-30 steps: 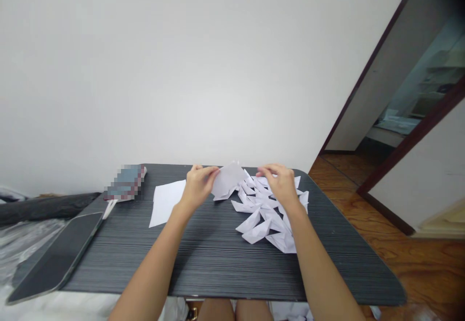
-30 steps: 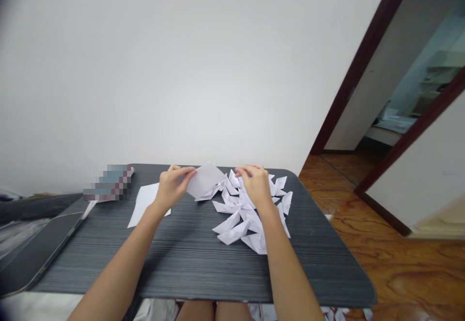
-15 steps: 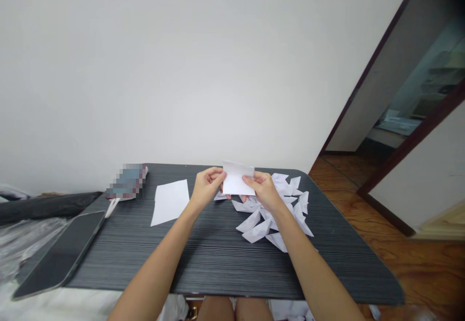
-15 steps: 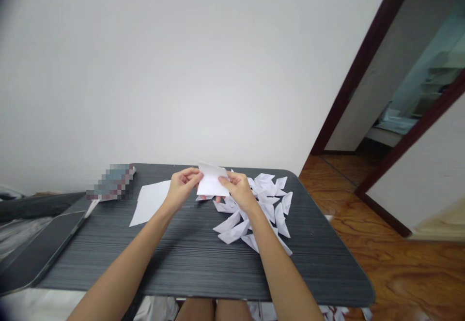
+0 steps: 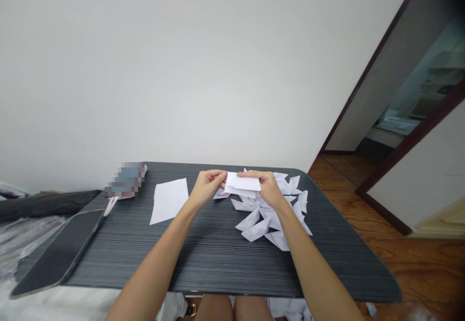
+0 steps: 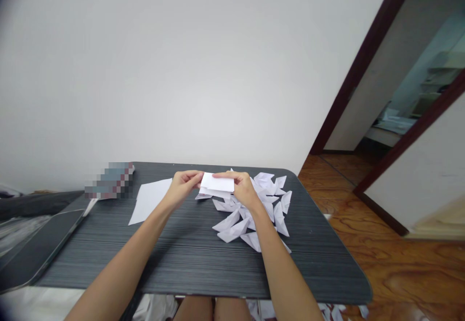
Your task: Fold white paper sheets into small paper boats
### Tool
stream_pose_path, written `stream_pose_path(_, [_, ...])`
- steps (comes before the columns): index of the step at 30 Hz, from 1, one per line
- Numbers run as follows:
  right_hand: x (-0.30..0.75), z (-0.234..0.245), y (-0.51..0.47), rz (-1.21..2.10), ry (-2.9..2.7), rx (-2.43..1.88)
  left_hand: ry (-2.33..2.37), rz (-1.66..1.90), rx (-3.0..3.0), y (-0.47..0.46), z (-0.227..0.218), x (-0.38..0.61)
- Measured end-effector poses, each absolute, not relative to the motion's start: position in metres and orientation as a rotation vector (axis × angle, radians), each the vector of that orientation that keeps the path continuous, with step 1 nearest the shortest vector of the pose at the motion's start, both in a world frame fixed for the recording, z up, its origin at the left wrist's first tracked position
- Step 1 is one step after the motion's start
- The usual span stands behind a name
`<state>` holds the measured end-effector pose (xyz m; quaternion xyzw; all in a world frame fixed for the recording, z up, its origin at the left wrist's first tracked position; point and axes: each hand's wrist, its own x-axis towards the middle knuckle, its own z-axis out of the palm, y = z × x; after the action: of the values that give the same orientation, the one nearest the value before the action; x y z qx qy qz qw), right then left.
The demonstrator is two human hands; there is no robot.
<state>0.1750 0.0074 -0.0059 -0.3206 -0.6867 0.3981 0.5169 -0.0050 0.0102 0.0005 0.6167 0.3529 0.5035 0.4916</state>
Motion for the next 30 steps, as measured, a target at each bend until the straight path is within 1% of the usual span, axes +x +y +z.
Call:
stream_pose_path(3, [0.1761,-0.0053,0.0075,0.864,-1.682,-0.744,0.799,1.146,1.386,0.0101,-0.0019,-0.0021])
stream_pose_path(9, [0.1765,-0.0069,0.0084,0.8,-1.717,-0.712,0.783,1.05,1.273,0.0072,-0.0034,-0.0005])
stream_pose_path(19, [0.1784,-0.0063,0.0089,0.696,-1.764,-0.728,0.808,0.989,1.318,0.0053,-0.0015,-0.0012])
stream_pose_path(30, [0.1806,-0.0047,0.008,0.652,-1.812,-0.754,0.797,0.961,1.363,0.0042,0.0009,-0.0008])
